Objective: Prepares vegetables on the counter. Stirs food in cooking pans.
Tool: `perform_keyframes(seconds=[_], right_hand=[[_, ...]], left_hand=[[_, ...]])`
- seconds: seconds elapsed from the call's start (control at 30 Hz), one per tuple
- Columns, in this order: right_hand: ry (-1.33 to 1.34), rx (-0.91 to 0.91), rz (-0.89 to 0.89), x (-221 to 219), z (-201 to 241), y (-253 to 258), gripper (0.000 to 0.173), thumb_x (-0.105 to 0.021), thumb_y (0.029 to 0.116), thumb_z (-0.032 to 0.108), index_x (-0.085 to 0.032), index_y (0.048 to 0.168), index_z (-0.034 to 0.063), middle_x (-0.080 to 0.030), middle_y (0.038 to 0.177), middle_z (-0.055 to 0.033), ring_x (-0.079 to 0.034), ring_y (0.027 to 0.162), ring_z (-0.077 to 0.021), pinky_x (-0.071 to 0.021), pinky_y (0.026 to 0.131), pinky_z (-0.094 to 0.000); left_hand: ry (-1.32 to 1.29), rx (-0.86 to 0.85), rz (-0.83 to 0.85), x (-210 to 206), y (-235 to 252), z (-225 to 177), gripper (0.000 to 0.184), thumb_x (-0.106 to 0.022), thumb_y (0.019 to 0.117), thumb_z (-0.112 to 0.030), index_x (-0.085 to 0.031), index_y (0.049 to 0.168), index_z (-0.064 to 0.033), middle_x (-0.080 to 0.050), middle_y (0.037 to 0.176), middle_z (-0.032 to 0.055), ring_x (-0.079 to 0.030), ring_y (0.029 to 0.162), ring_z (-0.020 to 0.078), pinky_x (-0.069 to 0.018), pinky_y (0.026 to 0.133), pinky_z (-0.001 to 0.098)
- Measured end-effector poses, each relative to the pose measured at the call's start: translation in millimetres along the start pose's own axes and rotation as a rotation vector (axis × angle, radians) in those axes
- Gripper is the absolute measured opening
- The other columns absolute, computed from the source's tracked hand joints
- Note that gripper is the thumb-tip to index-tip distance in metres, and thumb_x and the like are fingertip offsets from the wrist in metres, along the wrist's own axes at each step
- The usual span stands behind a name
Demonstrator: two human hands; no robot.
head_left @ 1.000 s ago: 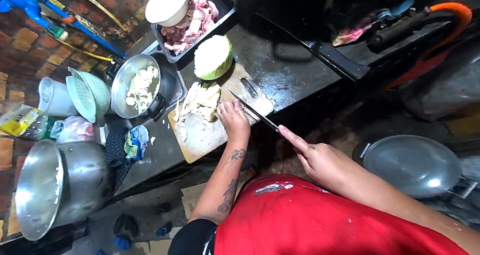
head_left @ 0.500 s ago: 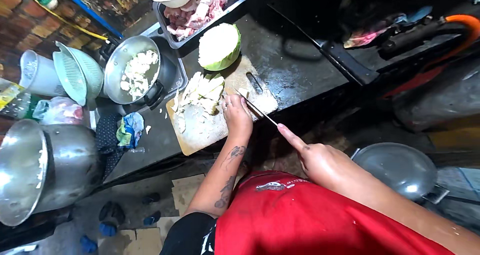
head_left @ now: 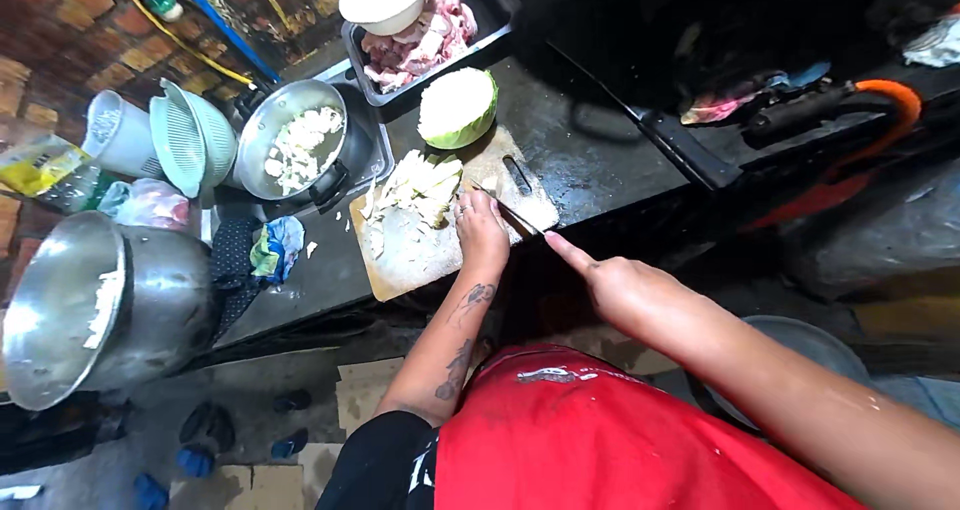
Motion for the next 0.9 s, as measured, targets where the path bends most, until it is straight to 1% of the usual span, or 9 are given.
perform_keyframes(seconds=[0.13,0.23,0.3,0.4,0.47,0.57,0.67,0.8,0.9], right_hand=[[0.094,0.101,-0.082,-1,-5,17,0.081,-0.044,0.1055,0.005,0.0,0.166,0.0371,-0.069,0.107,-0.027,-0.068,0.102,-0.0464,-0.0531,0.088,-0.0619],[0.284,0.203,-0.099,0,-23,17,0.069,-0.043,0.11,0.012,-0.008,0.167,0.03,-0.066,0.113,-0.0292,-0.068,0.093,-0.0419,-0.0544,0.084,-0.0573],[0.386,0.213,-0.141,-3,-37,13,0.065,-0.043,0.1103,0.013,-0.014,0.167,0.0279,-0.066,0.115,-0.0281,-0.068,0.085,-0.0377,-0.0554,0.079,-0.0548],[0.434,0.241,-0.227,-8,-50,7,0.064,-0.042,0.1099,0.012,-0.016,0.167,0.0238,-0.067,0.118,-0.0267,-0.069,0.085,-0.0349,-0.0558,0.081,-0.0533],[0.469,0.276,-0.292,-9,-53,3,0.063,-0.041,0.1091,0.012,-0.017,0.166,0.0231,-0.068,0.11,-0.0235,-0.064,0.069,-0.0279,-0.0551,0.067,-0.0479],[0.541,0.303,-0.353,-11,-55,-4,0.064,-0.042,0.1077,0.012,-0.02,0.166,0.0241,-0.068,0.102,-0.0187,-0.057,0.057,-0.021,-0.0528,0.057,-0.0432],[0.581,0.322,-0.421,-13,-57,-12,0.064,-0.043,0.1063,0.012,-0.022,0.166,0.0226,-0.066,0.091,-0.0144,-0.052,0.049,-0.0164,-0.0498,0.048,-0.0387],[0.614,0.348,-0.515,-11,-59,-26,0.065,-0.042,0.1041,0.017,-0.022,0.166,0.0205,-0.066,0.089,-0.0102,-0.048,0.046,-0.0107,-0.047,0.043,-0.033],[0.624,0.332,-0.565,-15,-58,-36,0.065,-0.043,0.1034,0.019,-0.023,0.165,0.0188,-0.067,0.091,-0.0087,-0.046,0.046,-0.008,-0.0459,0.043,-0.0301]], left_hand=[[0.002,-0.043,-0.028,0,-4,0,0.029,-0.047,0.1078,-0.019,-0.061,0.117,0.004,-0.06,0.123,0.0253,-0.059,0.121,0.0404,-0.0497,0.102,0.0524],[-0.011,-0.084,0.011,5,-7,-2,0.036,-0.053,0.1052,-0.025,-0.059,0.126,0.0032,-0.057,0.133,0.0267,-0.055,0.128,0.0439,-0.0475,0.105,0.0578],[-0.039,-0.068,0.026,5,-2,-1,0.037,-0.059,0.1033,-0.028,-0.06,0.125,0.0029,-0.06,0.129,0.0256,-0.056,0.126,0.0442,-0.0472,0.105,0.0579],[-0.063,-0.022,0.091,6,2,2,0.035,-0.061,0.1039,-0.027,-0.059,0.125,0.0013,-0.062,0.127,0.0247,-0.057,0.126,0.043,-0.0482,0.105,0.056],[-0.075,-0.037,0.105,6,3,0,0.031,-0.062,0.1022,-0.019,-0.059,0.126,0.0004,-0.061,0.127,0.0249,-0.061,0.121,0.0414,-0.0517,0.102,0.0541],[-0.065,-0.062,0.16,8,5,-4,0.038,-0.067,0.0947,-0.007,-0.057,0.131,-0.0012,-0.056,0.131,0.0271,-0.067,0.109,0.0411,-0.0575,0.092,0.0523],[-0.094,-0.122,0.172,13,9,-3,0.039,-0.071,0.0897,-0.002,-0.059,0.126,-0.0021,-0.054,0.134,0.026,-0.068,0.105,0.0394,-0.059,0.089,0.0507],[-0.23,-0.156,-0.029,56,23,-2,0.037,-0.068,0.0901,0.001,-0.062,0.127,0.0001,-0.054,0.141,0.0256,-0.068,0.11,0.0378,-0.0591,0.091,0.0495],[-0.253,-0.075,-0.189,111,63,28,0.036,-0.064,0.0932,0.0,-0.061,0.129,0.0032,-0.053,0.14,0.0272,-0.062,0.121,0.0362,-0.0539,0.1,0.0465]])
Point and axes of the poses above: each hand's wrist, its own y-axis towards the middle knuckle, its own x-axis out of the back of the hand, z = x × y, the point moved 5 cm from there along y, towards the middle knuckle
